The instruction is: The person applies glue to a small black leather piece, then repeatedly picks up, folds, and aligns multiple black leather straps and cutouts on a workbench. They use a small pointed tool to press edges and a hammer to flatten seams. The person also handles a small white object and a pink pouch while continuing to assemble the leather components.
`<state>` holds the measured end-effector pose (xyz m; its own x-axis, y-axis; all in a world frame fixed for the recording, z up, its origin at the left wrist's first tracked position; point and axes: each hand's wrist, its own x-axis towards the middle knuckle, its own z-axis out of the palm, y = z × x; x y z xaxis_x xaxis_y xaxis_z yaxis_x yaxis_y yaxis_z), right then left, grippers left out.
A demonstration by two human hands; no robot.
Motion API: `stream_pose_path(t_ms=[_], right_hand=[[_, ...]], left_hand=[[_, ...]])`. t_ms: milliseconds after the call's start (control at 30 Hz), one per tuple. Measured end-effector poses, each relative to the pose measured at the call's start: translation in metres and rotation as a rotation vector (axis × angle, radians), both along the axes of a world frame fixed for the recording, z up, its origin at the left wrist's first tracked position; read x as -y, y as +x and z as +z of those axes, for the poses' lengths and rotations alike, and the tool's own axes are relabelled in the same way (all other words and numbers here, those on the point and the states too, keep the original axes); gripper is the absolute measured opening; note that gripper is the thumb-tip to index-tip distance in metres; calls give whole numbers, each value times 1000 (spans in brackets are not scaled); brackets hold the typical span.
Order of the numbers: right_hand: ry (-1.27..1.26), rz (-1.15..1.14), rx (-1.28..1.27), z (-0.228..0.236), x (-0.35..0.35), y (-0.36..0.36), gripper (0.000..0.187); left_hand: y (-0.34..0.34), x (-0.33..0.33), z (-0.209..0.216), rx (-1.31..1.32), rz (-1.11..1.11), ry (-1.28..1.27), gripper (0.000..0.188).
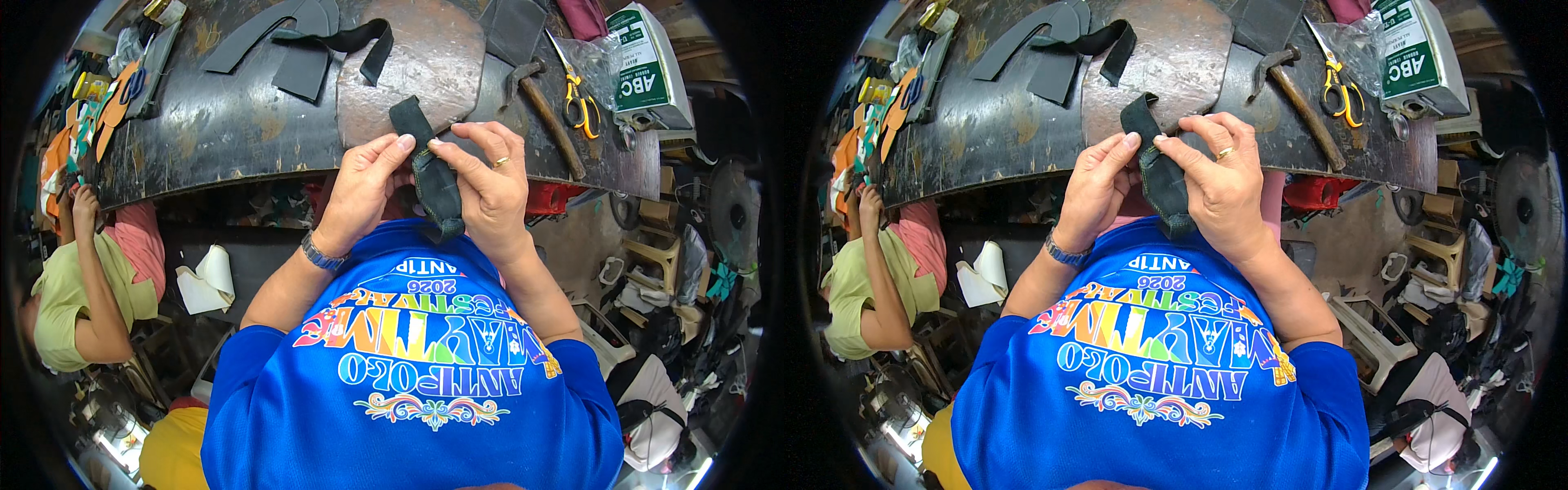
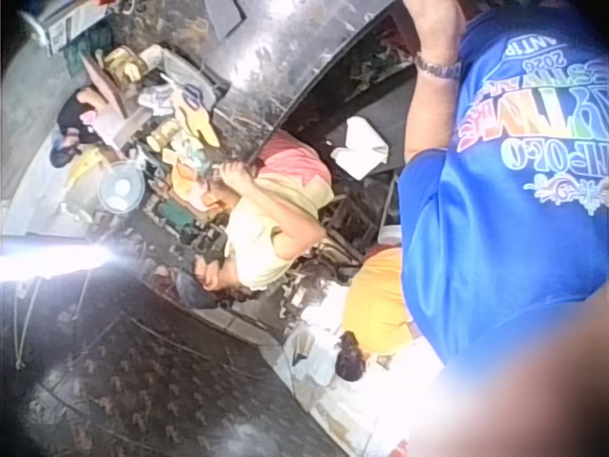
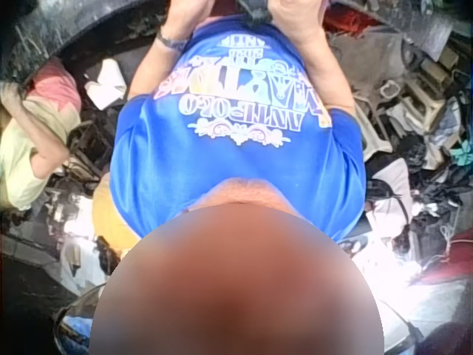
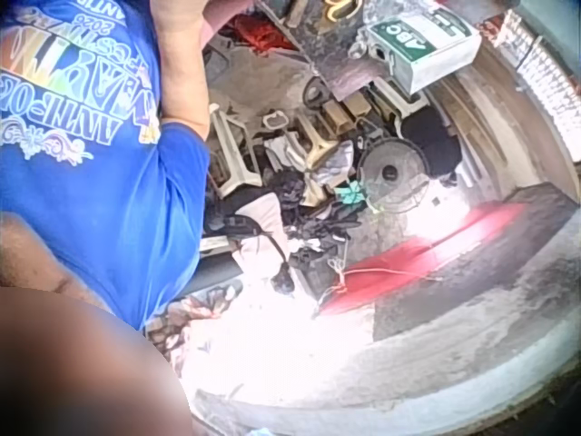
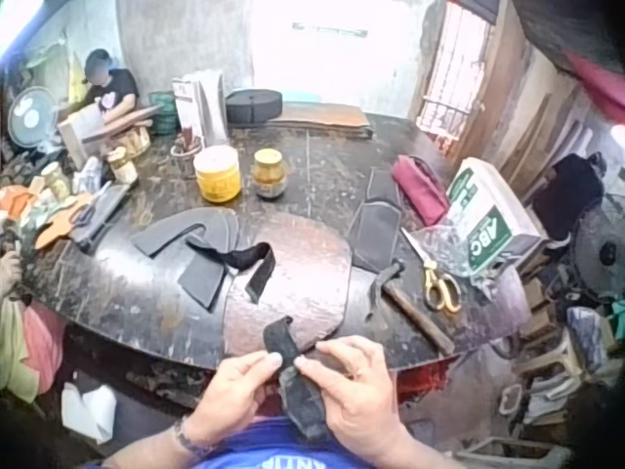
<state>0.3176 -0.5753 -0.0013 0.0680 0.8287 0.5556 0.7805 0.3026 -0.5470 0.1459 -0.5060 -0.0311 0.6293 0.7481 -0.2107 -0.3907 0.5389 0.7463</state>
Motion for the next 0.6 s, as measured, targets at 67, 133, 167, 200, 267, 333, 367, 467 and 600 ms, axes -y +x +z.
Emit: stream_pose_path(t_ms=[67, 133, 167, 200, 267, 333, 367, 467, 600], right_hand=[[51, -3, 67, -2, 0, -2, 36], [12, 20, 108, -3, 2, -4, 35], [11, 35, 130, -1, 3, -4, 35], [-33, 68, 68, 0, 3, -4, 35], [-84, 147, -52, 6, 3, 0, 36], [-102, 204, -192, 14, 7, 5, 36], [-127, 227, -266, 18, 10, 8, 37], [-57, 232, -746, 22, 14, 12, 60], [-278, 430, -1127, 10, 9, 19, 97]], left_hand=[[1, 1, 0, -5, 19, -5, 26], [1, 1, 0, -6, 2, 17, 27], [1, 0, 0, 19, -6, 31, 27], [1, 0, 0, -4, -10, 30, 27], [1, -1, -1, -10, -9, 21, 28], [0, -4, -1, -29, 25, 22, 29], [-1, -5, -1, -14, 43, 17, 30], [-4, -11, -1, 12, 91, 16, 31], [-6, -18, -1, 158, 168, 13, 32]])
